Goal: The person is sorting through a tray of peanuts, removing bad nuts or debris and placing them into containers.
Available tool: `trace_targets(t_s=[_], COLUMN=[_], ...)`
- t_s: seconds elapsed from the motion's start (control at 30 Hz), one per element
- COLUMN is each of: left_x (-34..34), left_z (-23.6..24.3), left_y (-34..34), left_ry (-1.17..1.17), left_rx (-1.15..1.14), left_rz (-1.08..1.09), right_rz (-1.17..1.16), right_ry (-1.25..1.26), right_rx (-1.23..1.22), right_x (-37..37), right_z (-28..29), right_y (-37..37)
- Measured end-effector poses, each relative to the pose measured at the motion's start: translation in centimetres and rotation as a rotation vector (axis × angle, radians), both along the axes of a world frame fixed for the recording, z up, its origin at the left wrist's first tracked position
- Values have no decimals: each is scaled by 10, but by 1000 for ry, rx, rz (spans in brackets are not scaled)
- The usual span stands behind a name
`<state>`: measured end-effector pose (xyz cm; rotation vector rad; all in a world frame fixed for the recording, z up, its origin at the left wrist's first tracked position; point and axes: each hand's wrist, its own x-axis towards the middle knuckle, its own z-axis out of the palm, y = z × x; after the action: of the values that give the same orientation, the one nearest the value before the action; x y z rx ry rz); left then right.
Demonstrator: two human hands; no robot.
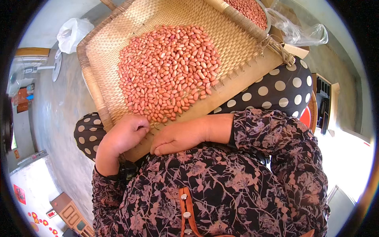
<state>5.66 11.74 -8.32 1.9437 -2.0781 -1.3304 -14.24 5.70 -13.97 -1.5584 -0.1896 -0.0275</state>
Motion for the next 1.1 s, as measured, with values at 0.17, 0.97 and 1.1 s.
trace_targets(t_s=[0.17,0.97,1.1], left_x=[-6,-3,6], left_z=[-2,-2,-9], left_y=[0,-20,-22], left_ry=[-6,140,24], left_rx=[22,-297,-391], left_rz=[-40,439,309], right_rz=[11,-174,-158], right_ry=[0,16,310], right_rx=[-19,-300,-389], right_x=[3,-21,-39], right_z=[-3,31,52], right_y=[-7,-15,-39])
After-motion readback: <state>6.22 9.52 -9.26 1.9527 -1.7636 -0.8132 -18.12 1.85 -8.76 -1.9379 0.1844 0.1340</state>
